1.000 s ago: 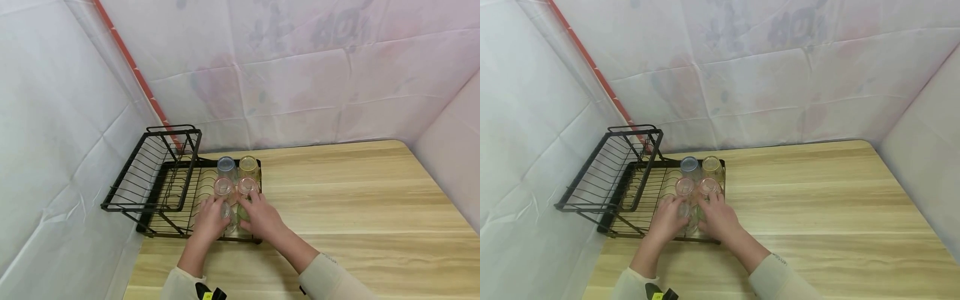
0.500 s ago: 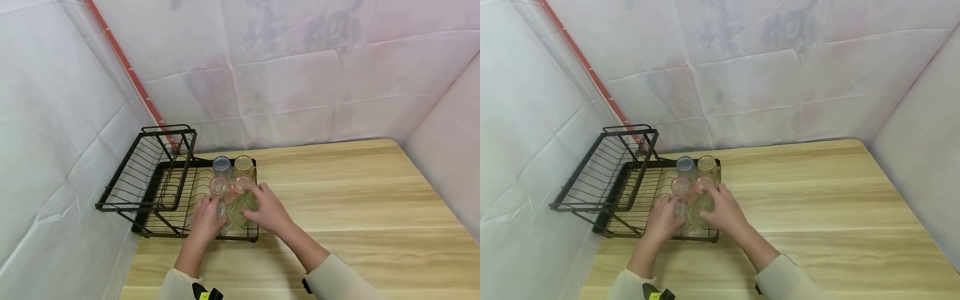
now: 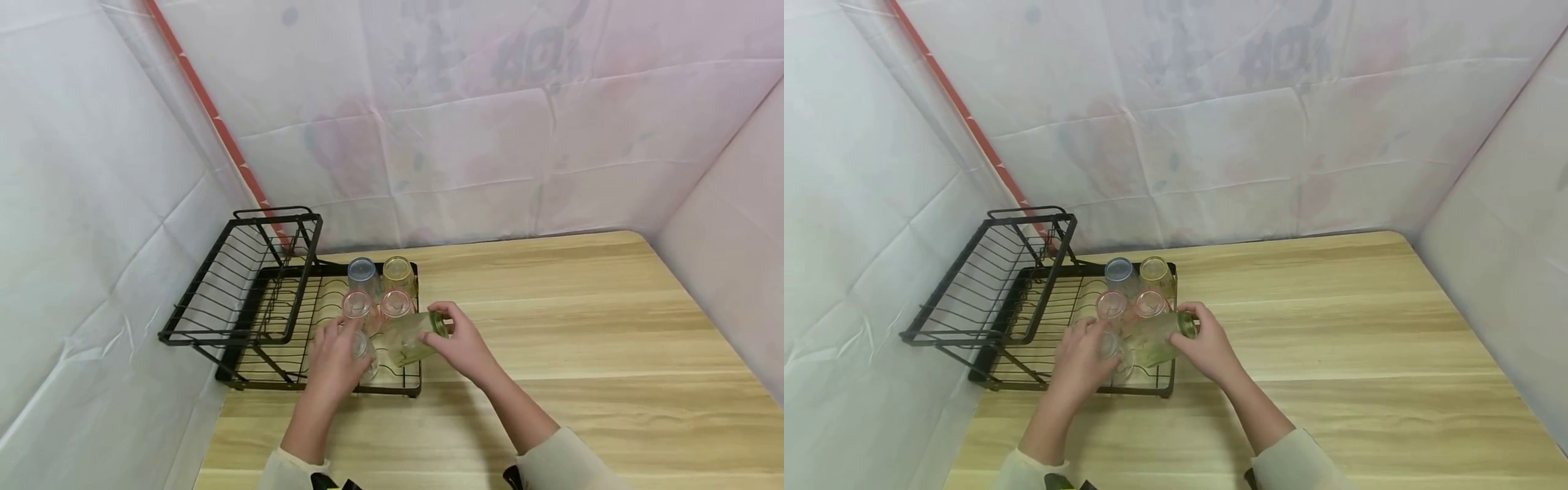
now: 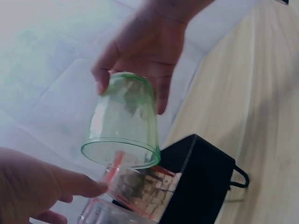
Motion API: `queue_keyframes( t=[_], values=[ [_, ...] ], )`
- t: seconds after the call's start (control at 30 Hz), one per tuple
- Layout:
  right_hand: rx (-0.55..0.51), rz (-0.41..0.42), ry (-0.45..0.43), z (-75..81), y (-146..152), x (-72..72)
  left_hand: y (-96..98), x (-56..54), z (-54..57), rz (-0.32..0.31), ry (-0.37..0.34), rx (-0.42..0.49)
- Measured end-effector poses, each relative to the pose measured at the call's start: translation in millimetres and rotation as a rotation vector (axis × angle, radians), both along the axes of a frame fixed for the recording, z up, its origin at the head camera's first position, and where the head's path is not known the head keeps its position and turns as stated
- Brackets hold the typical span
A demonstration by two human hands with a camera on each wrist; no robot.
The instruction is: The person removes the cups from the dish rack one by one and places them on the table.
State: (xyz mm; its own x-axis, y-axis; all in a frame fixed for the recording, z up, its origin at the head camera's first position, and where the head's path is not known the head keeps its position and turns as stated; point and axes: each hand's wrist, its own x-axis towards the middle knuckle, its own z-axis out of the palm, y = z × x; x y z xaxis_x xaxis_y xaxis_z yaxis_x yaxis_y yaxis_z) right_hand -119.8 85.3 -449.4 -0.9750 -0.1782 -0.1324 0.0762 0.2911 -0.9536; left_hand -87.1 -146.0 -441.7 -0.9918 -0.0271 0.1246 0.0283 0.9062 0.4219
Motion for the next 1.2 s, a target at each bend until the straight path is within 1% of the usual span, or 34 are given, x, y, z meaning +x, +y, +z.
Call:
queue_keyframes(
  t=[0.07,0.13,0.3,0.47,0.53,0.63,0.7,0.77,0.83,0.93,1.1,1.2],
  values=[
    [-0.034,-0.012,-0.015,-0.7,3.3,0.2,2.8,-0.7,3.1,-0.014,0.025,0.048],
    [-0.079,-0.02,-0.031,-0.7,6.1,0.8,6.8,-1.7,5.7,-0.042,0.031,0.135],
    [-0.16,-0.047,-0.049,3.6,16.1,3.2,20.0,-4.1,9.1,-0.15,0.015,0.407],
    [-0.206,-0.07,-0.033,10.4,29.8,6.1,35.3,-5.7,12.8,-0.26,0.032,0.615],
    [-0.231,-0.08,-0.026,12.8,34.5,7.7,42.4,-7.8,13.5,-0.308,0.015,0.678],
    [-0.263,-0.084,-0.021,14.3,40.0,10.3,52.6,-11.4,12.1,-0.365,-0.037,0.718],
    [-0.282,-0.083,-0.019,14.3,42.7,12.2,58.3,-14.1,9.5,-0.377,-0.077,0.732],
    [-0.296,-0.077,-0.021,13.5,44.4,13.6,62.3,-16.4,6.6,-0.384,-0.123,0.785],
    [-0.307,-0.076,-0.02,13.0,45.8,14.8,65.4,-19.1,3.7,-0.37,-0.17,0.848],
    [-0.324,-0.088,-0.019,12.1,47.8,15.7,69.8,-23.6,-0.9,-0.361,-0.204,0.948],
    [-0.353,-0.105,-0.01,11.4,50.9,18.0,79.3,-27.7,-4.9,-0.368,-0.202,1.048],
    [-0.352,-0.108,0.006,9.9,53.8,18.5,85.0,-28.9,-5.9,-0.376,-0.186,1.059]
  ],
)
